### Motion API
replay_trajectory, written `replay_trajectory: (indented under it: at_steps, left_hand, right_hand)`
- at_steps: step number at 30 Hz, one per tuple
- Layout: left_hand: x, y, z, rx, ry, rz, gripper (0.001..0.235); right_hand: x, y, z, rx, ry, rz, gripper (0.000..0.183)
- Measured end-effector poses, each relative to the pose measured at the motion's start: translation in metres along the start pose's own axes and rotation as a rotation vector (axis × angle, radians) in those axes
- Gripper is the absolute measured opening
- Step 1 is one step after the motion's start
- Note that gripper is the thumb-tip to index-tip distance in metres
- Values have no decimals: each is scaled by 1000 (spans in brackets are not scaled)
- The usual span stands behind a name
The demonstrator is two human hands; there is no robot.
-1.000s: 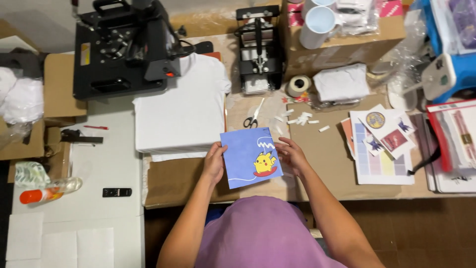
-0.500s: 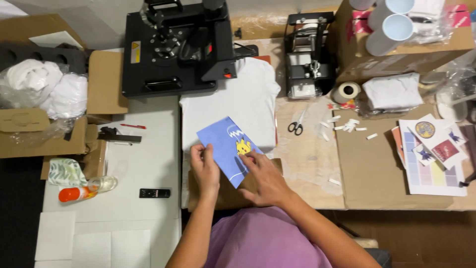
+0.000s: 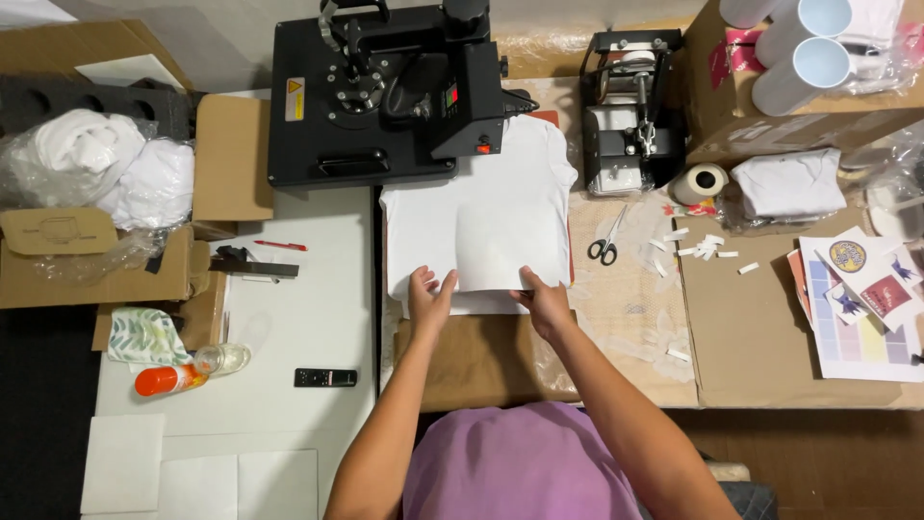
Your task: Cutting out printed designs with scissors and positioning them on a white t-shirt in preparation for heat pressing.
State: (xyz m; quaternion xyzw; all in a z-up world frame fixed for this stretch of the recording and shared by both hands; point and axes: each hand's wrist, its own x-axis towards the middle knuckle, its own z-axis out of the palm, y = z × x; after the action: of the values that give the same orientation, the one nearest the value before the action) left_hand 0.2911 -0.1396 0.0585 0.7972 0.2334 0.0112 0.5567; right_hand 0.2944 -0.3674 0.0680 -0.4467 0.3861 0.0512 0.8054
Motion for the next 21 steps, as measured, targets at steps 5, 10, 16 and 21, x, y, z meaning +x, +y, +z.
replay_trajectory:
  at_steps: [5,10,16,21]
  left_hand:
    - [24,-3,17,-15,-52,-209,90]
    - [23,44,18,-415,-192,-386,78]
    - [51,24,18,-408,-61,-145,42]
    - [89,-7,20,97,14,-80,44]
  right_hand:
    - [1,-16,8,-57,-85,32,79]
    - [23,-11,13,50,-357,-38,41]
    - [30,-24,21,-293,-224,-136,63]
    - [64,-14,-2,-801,-30,-379,39]
